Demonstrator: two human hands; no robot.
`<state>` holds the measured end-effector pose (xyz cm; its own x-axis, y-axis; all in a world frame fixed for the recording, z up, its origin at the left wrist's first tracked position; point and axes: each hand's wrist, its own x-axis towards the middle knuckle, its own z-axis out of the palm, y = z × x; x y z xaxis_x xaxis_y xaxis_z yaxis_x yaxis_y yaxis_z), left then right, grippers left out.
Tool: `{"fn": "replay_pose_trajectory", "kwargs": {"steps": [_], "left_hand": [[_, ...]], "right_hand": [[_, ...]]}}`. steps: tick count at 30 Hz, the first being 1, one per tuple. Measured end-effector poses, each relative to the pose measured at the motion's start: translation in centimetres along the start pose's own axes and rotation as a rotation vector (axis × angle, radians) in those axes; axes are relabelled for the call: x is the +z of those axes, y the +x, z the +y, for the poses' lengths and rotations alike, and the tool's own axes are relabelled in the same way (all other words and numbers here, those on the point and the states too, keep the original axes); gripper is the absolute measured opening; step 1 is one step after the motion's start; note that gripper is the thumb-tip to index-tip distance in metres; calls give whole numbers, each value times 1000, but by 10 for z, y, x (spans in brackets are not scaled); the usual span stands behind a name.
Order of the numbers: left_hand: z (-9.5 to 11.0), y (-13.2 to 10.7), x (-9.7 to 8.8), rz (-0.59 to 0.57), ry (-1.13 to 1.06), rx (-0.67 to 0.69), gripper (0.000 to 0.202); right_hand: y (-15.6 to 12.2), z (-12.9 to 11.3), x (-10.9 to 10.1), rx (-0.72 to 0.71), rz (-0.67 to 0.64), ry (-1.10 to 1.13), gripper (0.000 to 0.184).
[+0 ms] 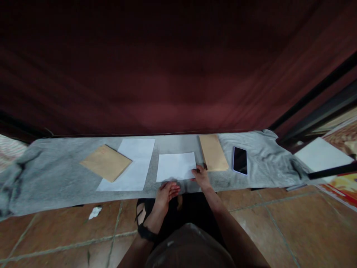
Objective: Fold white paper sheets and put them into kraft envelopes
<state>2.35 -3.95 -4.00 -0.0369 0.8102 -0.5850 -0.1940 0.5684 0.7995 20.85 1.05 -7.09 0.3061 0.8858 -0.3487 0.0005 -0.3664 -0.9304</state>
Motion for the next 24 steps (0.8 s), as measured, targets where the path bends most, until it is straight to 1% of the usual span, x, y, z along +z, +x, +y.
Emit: {"fn": "replay_pose_trajectory", "kwargs": {"steps": [1, 4, 5, 6, 7, 9, 11, 13, 14, 17, 18, 20, 22, 23, 24], "left_hand": [[-2, -1, 1, 25, 126, 127, 26], [-5, 0, 5, 91, 594, 607, 32], [-5, 2, 6, 112, 759, 744, 34], [-6, 5, 6, 134, 915, 847, 39], [-8, 8, 6, 159, 1053, 911, 43], [-12, 15, 5, 200, 1239, 943, 48], [-18, 19, 3, 209, 1287, 911, 50], [-22, 21, 1, 185, 1249, 875, 51], [-23, 20, 0, 165, 1216, 859, 51], [-19, 18, -1, 123, 1093, 810, 48], [-16, 19, -1, 115, 1049, 805, 46], [-6, 24, 0, 99, 976, 823, 43], [8, 35, 2, 56, 952, 872, 43], [14, 41, 3, 23, 968, 896, 45], [20, 49, 5, -11, 1001, 917, 48]], "right_hand": [[0, 1, 0, -8, -4, -27, 21], [-3, 1, -3, -42, -16, -120, 22], [-4, 1, -4, -54, -18, -154, 23], [-4, 0, -5, -66, -20, -189, 25], [-5, -1, -6, -76, -21, -222, 26], [-5, -4, -8, -94, -21, -286, 29], [-6, -6, -9, -105, -10, -334, 31], [-11, -9, -11, -135, 26, -411, 36], [-14, -9, -12, -172, 58, -484, 40], [-27, -11, -11, -370, 173, -763, 49], [-30, -11, -8, -450, 189, -822, 50], [-34, -11, 2, -593, 136, -822, 49], [-32, -10, 17, -688, 2, -735, 46], [-30, -10, 26, -695, -50, -682, 46], [-26, -9, 35, -673, -81, -649, 48]]}}
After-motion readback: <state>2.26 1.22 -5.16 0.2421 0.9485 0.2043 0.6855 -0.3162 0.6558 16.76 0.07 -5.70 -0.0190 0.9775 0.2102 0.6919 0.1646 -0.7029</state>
